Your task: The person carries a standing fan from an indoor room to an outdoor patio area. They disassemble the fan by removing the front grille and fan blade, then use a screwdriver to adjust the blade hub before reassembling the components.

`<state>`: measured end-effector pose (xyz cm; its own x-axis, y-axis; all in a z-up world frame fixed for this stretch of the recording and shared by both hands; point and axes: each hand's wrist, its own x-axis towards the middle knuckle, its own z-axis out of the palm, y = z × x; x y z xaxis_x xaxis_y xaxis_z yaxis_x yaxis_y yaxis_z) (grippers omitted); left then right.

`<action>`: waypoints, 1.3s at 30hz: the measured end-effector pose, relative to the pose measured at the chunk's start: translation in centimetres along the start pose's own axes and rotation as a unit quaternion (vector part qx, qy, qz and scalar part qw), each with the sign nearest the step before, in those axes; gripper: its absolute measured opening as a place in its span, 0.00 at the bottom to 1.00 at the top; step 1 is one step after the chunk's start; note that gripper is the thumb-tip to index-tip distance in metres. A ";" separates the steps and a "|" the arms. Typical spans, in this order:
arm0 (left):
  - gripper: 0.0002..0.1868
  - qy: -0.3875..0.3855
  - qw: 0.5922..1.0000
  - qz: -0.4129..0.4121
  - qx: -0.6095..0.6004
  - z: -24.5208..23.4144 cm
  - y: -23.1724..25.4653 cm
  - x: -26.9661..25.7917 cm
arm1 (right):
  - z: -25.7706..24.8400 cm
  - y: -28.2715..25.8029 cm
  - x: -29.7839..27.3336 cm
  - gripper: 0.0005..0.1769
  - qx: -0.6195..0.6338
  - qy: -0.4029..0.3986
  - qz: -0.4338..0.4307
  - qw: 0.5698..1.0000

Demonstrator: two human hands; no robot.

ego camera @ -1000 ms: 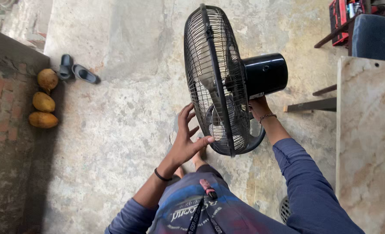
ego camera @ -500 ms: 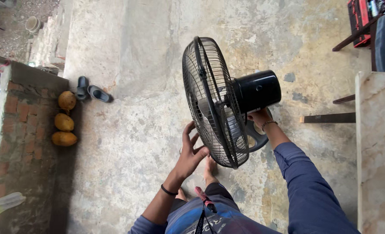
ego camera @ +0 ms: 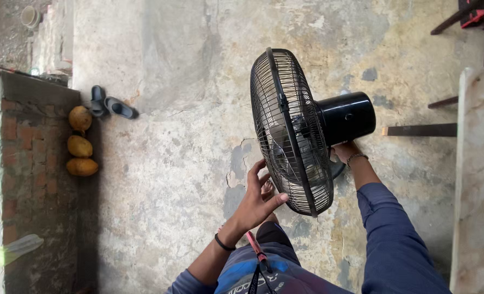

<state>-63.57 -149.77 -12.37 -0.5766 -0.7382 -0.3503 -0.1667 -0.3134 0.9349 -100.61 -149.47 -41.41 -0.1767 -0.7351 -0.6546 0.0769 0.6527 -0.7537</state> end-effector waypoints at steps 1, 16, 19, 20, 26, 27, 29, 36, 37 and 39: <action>0.58 0.001 1.000 0.006 0.021 0.7 -0.1 0.2 | -0.5 0.2 -0.4 0.13 -0.002 -0.001 -0.010 1.000; 0.51 -0.009 0.946 0.118 0.303 8.7 -3.3 -2.9 | -4.1 5.3 -5.7 0.21 -0.171 0.096 -0.094 0.976; 0.48 -0.001 0.973 0.100 0.210 8.3 -4.0 -3.3 | -3.7 6.5 -6.0 0.23 -0.130 0.101 -0.117 0.979; 0.47 -0.001 0.981 0.093 0.173 8.0 -4.0 -3.1 | -3.3 7.0 -6.4 0.24 -0.108 0.102 -0.127 0.981; 0.37 0.021 0.987 0.085 0.137 6.4 -6.2 -5.8 | -1.7 9.4 -12.0 0.22 -0.050 0.151 -0.106 0.982; 0.35 0.027 0.990 0.089 0.103 6.5 -7.2 -6.8 | -1.5 10.5 -14.0 0.23 -0.007 0.144 -0.154 0.978; 0.30 0.039 0.994 0.094 0.037 6.5 -9.3 -9.2 | -1.8 12.5 -17.7 0.25 0.021 0.152 -0.155 0.976; 0.41 -0.432 0.899 -0.050 0.046 5.7 -8.4 -23.3 | 0.4 21.1 -33.9 0.27 -0.027 0.182 0.106 0.977; 0.40 -0.416 0.907 -0.022 0.054 6.3 -7.8 -24.2 | 1.3 22.1 -35.8 0.27 -0.022 0.167 0.157 0.973; 0.36 -0.383 0.921 0.033 0.068 7.6 -7.1 -25.3 | 2.7 23.7 -38.9 0.28 -0.040 0.139 0.226 0.963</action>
<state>-53.83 -124.34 -9.70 -0.9753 -0.0988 -0.1976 -0.1796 -0.1660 0.9696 -89.27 -105.86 -33.98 -0.3991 -0.3027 -0.8655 0.1332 0.9148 -0.3814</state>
